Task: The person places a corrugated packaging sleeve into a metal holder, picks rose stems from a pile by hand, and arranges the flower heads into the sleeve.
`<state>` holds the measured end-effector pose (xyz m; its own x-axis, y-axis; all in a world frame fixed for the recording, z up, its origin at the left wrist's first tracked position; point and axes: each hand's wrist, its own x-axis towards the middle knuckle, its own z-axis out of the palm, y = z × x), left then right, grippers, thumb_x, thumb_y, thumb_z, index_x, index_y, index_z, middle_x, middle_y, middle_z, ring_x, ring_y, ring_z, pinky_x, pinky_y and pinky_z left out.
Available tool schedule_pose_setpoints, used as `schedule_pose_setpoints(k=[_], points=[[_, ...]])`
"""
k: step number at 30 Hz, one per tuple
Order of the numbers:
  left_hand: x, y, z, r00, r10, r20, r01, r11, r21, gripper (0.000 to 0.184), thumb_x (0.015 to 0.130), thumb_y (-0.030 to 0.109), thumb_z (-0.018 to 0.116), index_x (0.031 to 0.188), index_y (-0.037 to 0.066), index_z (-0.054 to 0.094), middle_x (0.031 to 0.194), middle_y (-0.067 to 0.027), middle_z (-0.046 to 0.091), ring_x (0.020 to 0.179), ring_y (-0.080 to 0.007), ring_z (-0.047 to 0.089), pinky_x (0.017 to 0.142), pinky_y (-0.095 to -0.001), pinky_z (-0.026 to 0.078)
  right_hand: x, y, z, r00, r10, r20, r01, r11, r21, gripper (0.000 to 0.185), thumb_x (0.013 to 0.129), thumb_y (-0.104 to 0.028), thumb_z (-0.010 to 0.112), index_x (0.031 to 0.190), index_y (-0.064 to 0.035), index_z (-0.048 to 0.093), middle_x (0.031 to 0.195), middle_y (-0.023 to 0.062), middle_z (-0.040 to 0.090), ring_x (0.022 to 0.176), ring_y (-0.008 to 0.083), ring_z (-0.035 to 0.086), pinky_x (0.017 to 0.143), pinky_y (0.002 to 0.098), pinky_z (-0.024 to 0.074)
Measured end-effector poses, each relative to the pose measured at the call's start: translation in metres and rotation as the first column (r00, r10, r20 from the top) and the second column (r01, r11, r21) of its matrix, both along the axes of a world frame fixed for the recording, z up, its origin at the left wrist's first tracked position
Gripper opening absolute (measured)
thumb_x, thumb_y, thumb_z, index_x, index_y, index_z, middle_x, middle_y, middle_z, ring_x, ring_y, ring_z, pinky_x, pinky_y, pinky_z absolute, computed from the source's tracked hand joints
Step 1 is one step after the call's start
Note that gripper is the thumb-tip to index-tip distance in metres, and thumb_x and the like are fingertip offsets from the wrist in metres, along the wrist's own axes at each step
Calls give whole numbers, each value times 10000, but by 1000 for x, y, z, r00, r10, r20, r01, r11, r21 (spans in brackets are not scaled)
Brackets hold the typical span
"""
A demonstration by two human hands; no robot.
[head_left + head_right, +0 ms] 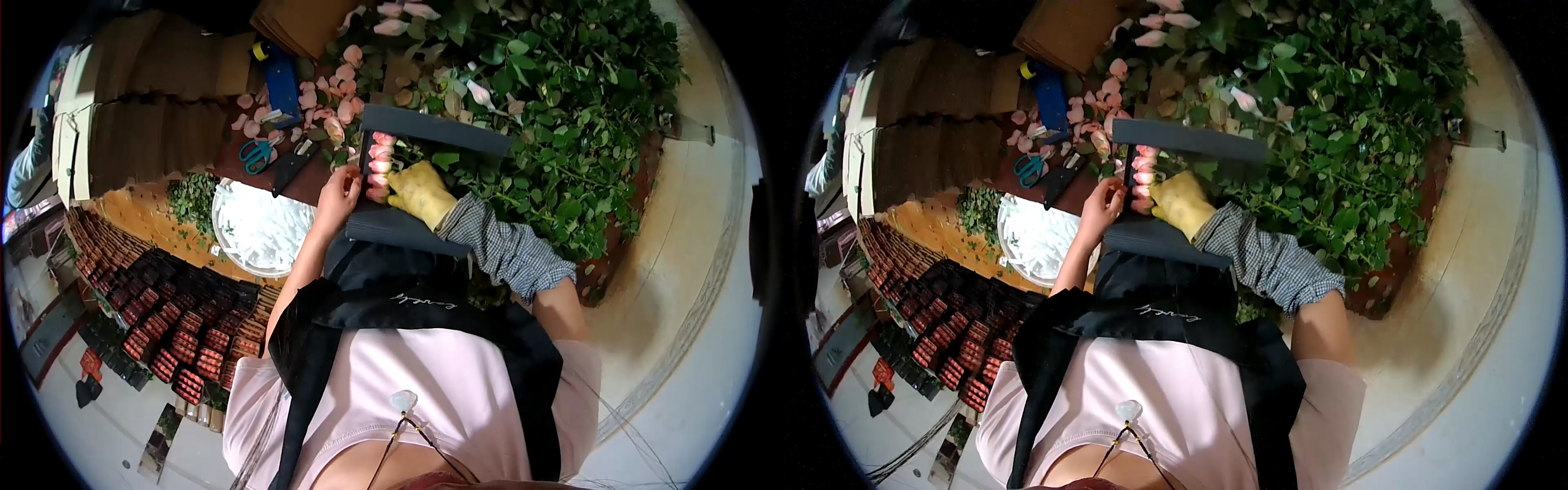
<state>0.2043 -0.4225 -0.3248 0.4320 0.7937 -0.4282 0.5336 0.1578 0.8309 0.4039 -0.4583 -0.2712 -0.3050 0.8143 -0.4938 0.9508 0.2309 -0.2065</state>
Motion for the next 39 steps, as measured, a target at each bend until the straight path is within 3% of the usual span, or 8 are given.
schedule_pose_setpoints(k=[4, 10, 18, 24, 28, 30, 31, 39], points=[[11, 25, 23, 915, -137, 380, 269, 908, -320, 200, 966, 156, 556, 1048, -9, 631, 909, -99, 682, 838, -143, 637, 750, -287, 505, 0, -6, -27, 1000, 4, 17, -4, 1000, 10, 204, 785, -263, 662, 942, -133, 679, 846, 73, 711, 821, 233, 693, 697, 374, 520], [27, 37, 7, 897, -364, 249, 440, 786, -435, 357, 967, 297, 551, 1082, -25, 656, 963, -159, 711, 936, -246, 666, 813, -371, 512, 26, -18, -28, 941, -79, -329, 111, 991, 79, 283, 836, -291, 622, 975, -44, 620, 917, 189, 680, 894, 364, 640, 817, 476, 483], [33, 16, -17, 847, -528, 58, 529, 849, 14, 367, 896, 312, 555, 1080, 12, 659, 1022, -226, 676, 958, -380, 646, 843, -441, 498, 3, 44, 105, 440, -344, -829, 389, 906, -168, 414, 904, -197, 624, 1289, -54, 573, 1169, 193, 643, 1053, 297, 636, 877, 371, 514], [38, 14, -27, 813, -578, 69, 576, 816, 40, 335, 888, 303, 525, 1023, 29, 662, 924, -192, 682, 877, -361, 648, 784, -443, 495, -34, 185, 189, 837, 263, -480, 284, 540, 792, 559, 877, -208, 680, 1372, -29, 490, 1299, 167, 592, 1236, 303, 536, 1074, 407, 395], [39, 14, -18, 839, -537, 86, 536, 843, 43, 339, 859, 293, 537, 947, 6, 693, 912, -227, 680, 864, -391, 646, 796, -464, 500, -55, 296, 248, 1000, -21, 21, -18, 146, 989, 692, 844, -352, 712, 1389, -40, 422, 1353, 147, 540, 1274, 292, 489, 1103, 415, 373], [42, 16, -26, 821, -567, 70, 564, 824, 63, 337, 862, 296, 533, 934, 9, 695, 902, -224, 681, 858, -391, 646, 797, -464, 500, -70, 318, 251, 935, -254, 247, 33, 757, 653, 599, 839, -403, 704, 1270, -46, 492, 1293, 116, 557, 1215, 254, 510, 1059, 392, 396], [42, 16, -28, 824, -561, 76, 557, 828, 68, 337, 864, 297, 531, 917, 6, 693, 890, -222, 681, 845, -391, 646, 788, -465, 499, -71, 310, 232, 913, -221, 344, -176, 547, 819, 500, 860, -391, 686, 1188, -58, 509, 1118, 84, 618, 1052, 209, 582, 931, 352, 470], [26, 14, -19, 850, -435, 297, 461, 887, -23, 384, 935, 319, 537, 1011, -45, 635, 851, -156, 688, 801, -254, 660, 740, -362, 506, 1, 96, 242, 940, 76, -332, 271, 428, 862, 331, 771, 57, 570, 1048, -76, 692, 977, 134, 705, 872, 308, 669, 792, 387, 535]])
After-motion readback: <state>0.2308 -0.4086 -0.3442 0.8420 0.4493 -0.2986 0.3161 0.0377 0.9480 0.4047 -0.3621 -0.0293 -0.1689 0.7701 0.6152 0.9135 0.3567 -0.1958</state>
